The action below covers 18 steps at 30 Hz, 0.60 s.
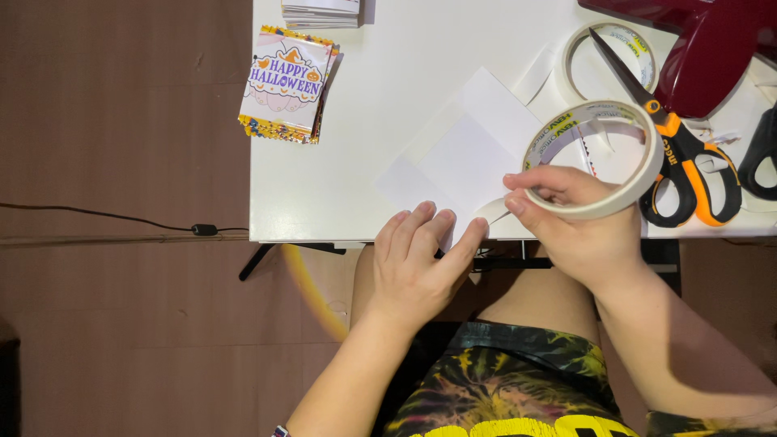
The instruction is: The person applies adhesive tape to the edges of a white paper package and uses shears to cut the tape, then places a printed card inside and seals the package.
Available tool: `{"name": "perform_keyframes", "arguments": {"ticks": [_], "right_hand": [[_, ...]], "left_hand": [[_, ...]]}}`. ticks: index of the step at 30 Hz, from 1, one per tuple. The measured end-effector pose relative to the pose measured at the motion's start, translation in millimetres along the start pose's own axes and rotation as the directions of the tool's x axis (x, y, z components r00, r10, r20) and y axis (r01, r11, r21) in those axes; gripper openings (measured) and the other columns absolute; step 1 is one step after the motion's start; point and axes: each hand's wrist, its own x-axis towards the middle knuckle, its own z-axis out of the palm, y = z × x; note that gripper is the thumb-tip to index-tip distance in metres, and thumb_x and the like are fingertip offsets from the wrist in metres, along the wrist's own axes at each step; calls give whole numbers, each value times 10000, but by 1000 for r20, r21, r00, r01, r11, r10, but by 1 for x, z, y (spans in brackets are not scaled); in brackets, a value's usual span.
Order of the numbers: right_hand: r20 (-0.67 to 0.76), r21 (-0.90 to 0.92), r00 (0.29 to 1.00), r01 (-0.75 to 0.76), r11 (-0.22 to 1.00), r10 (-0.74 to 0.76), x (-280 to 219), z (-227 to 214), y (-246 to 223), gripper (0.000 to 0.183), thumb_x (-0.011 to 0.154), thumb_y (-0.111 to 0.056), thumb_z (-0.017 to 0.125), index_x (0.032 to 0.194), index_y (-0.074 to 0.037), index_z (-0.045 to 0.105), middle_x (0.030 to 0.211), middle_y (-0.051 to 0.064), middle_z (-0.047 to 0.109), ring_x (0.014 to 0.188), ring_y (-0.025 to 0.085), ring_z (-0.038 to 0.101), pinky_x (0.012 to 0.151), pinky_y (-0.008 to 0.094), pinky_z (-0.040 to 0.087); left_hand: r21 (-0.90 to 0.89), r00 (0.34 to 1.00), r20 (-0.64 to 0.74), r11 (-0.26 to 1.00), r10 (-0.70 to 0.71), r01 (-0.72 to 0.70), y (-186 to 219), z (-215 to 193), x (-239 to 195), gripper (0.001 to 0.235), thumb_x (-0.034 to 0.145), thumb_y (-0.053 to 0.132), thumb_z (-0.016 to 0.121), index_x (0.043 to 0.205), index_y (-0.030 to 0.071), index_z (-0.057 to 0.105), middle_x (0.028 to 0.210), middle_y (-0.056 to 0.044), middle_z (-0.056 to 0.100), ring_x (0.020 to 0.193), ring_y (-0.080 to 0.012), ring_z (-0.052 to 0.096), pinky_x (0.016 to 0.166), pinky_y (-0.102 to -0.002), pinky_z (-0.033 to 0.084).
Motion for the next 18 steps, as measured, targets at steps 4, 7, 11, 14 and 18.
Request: {"name": "perform_keyframes", "arguments": {"ticks": [4,7,11,14,18], "right_hand": [[28,-66,997,70,995,-68,8,-10,-3,189,977,-141,748,1124,-23,744,1077,102,777,955,151,717,902,271,554],[22,-165,981,191,968,-190,14,-17,2,192,991,-136,770,1135,-8,763,1090,127,771,1027,207,725,943,319,550],[18,-121,978,209,970,-209,21,-20,15,199,956,-93,821,1119,7,769,1080,175,760,1022,242,719,941,328,548],[21,-134,954,301,944,-301,26,-20,24,208,937,-63,843,1097,51,774,1132,214,721,988,270,680,886,346,510],[57,-177,957,289,941,-284,32,-26,28,212,934,-105,837,1117,-15,778,1218,239,721,1150,293,690,1057,379,516]], "left_hand": [[12,999,-8,999,-42,42,4,1,0,210,1029,212,573,1175,272,712,1090,-35,668,1047,-287,696,900,-438,530],[11,999,-16,999,-42,43,4,1,0,202,1026,198,592,1177,263,707,1088,-40,671,1046,-290,695,906,-439,524],[0,999,-6,999,-36,36,3,2,-1,205,1026,188,600,1190,257,702,1099,-47,668,1045,-300,694,896,-450,527],[3,999,9,999,-39,39,3,2,-2,210,1025,192,601,1196,259,701,1103,-42,669,1052,-295,693,913,-452,525],[7,999,7,999,-35,35,3,2,-2,209,1023,189,597,1190,261,702,1099,-37,672,1046,-292,692,902,-447,527]]}}
